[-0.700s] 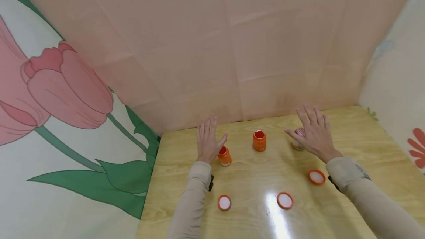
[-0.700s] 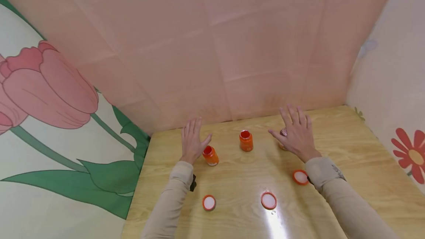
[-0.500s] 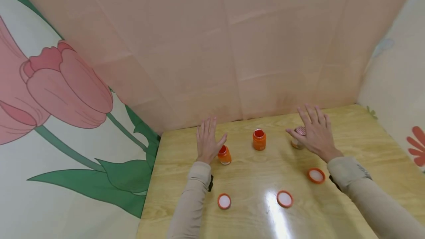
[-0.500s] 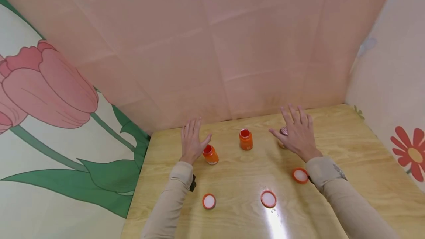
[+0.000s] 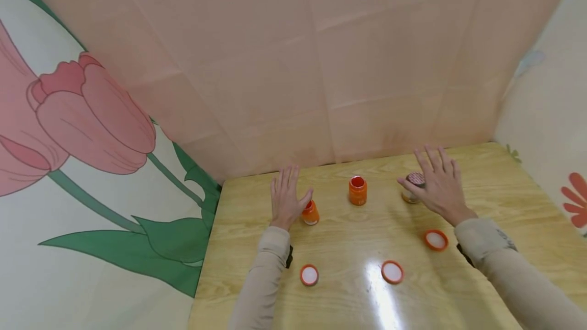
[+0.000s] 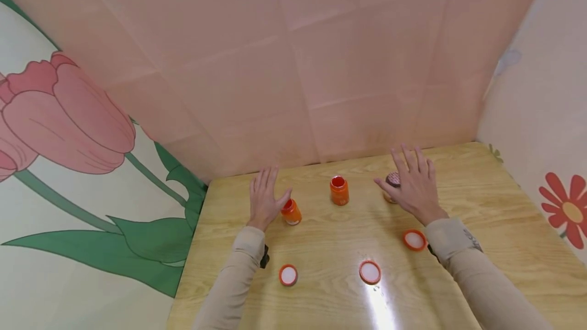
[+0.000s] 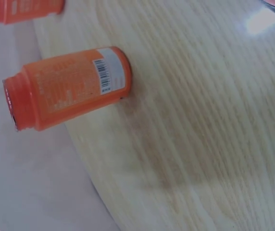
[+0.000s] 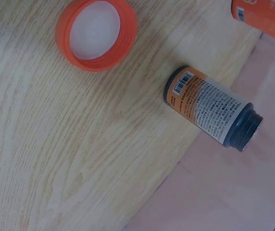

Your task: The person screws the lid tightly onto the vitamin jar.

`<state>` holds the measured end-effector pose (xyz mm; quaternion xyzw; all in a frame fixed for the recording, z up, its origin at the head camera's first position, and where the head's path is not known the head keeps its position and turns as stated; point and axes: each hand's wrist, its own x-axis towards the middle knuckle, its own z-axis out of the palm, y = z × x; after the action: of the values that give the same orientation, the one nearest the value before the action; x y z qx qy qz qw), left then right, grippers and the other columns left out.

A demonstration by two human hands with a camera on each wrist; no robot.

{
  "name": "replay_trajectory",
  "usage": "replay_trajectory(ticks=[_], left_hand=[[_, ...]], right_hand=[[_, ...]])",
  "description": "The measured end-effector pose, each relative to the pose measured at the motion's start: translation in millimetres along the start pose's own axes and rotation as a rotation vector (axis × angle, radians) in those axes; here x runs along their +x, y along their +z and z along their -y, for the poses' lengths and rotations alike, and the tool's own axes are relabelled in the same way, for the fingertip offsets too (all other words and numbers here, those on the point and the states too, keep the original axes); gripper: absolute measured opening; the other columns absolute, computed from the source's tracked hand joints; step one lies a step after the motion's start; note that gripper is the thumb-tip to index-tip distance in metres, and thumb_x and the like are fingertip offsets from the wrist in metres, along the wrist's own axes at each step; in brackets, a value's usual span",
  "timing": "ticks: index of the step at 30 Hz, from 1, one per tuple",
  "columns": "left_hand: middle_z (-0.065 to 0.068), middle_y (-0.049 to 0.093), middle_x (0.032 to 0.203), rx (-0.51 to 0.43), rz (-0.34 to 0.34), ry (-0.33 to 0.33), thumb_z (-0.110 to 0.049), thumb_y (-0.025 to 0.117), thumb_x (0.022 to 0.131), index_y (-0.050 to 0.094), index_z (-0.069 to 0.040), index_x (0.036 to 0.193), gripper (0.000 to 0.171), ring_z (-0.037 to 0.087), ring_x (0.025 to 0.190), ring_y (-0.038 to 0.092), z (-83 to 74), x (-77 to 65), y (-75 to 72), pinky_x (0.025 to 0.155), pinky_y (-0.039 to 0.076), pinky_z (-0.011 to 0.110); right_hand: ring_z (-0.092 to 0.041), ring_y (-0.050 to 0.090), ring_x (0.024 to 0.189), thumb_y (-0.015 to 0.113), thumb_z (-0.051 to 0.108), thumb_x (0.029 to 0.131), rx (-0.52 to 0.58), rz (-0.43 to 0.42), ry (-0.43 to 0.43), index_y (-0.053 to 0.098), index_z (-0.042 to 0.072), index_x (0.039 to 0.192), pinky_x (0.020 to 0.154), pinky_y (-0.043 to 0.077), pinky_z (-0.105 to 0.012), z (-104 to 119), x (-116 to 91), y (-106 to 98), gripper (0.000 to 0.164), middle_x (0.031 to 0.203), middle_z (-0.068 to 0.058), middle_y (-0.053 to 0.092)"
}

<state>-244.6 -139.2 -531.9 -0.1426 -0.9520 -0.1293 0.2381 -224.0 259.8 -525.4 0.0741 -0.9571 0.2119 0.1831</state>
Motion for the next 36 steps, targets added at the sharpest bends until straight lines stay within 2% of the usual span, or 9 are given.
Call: replay_trajectory(ticks=[7,15,22,28,36], left_hand=[[0.011,0.047,0.15,-0.032,-0.04,0.031,-0.048,0.067,0.087,0.042,-0.016,0.149,0.074,0.034,0.141,0.041,-0.4,-7.6,2.9,0.114,0.032,0.059],[0.013,0.054,0.143,-0.06,-0.033,0.049,-0.045,0.07,0.086,0.05,-0.014,0.143,0.068,0.034,0.137,0.045,-0.5,-18.6,7.9,0.111,0.035,0.056],[0.012,0.051,0.147,-0.112,0.033,0.027,-0.044,0.068,0.088,0.042,-0.018,0.149,0.072,0.034,0.139,0.043,0.0,-27.8,9.8,0.112,0.033,0.058],[0.011,0.049,0.148,-0.12,0.089,0.003,-0.045,0.066,0.089,0.04,-0.018,0.151,0.073,0.033,0.137,0.044,0.7,-34.2,12.0,0.112,0.035,0.057],[0.007,0.053,0.143,-0.168,0.114,0.001,-0.042,0.072,0.087,0.04,-0.019,0.15,0.075,0.027,0.133,0.049,2.4,-39.9,16.6,0.109,0.039,0.051]], right_hand=[[-0.04,0.001,0.154,0.062,0.061,0.086,0.015,0.008,0.0,0.024,0.015,0.158,0.116,0.003,-0.069,-1,-5,1,0.093,0.166,-0.015,0.014],[-0.043,0.005,0.153,0.065,0.058,0.085,0.031,-0.004,-0.021,0.028,0.012,0.156,0.113,0.007,-0.072,-3,-17,4,0.092,0.165,-0.017,0.016],[-0.045,0.008,0.151,0.067,0.055,0.085,0.04,-0.012,-0.03,0.027,0.016,0.157,0.113,0.008,-0.072,-3,-29,9,0.09,0.166,-0.015,0.016],[-0.046,0.013,0.149,0.069,0.055,0.083,0.036,-0.02,-0.035,0.031,0.013,0.155,0.11,0.013,-0.073,-2,-38,15,0.091,0.163,-0.018,0.022],[-0.047,0.015,0.149,0.072,0.052,0.082,0.068,-0.032,-0.043,0.035,0.012,0.152,0.108,0.014,-0.073,-4,-48,19,0.089,0.164,-0.014,0.021]])
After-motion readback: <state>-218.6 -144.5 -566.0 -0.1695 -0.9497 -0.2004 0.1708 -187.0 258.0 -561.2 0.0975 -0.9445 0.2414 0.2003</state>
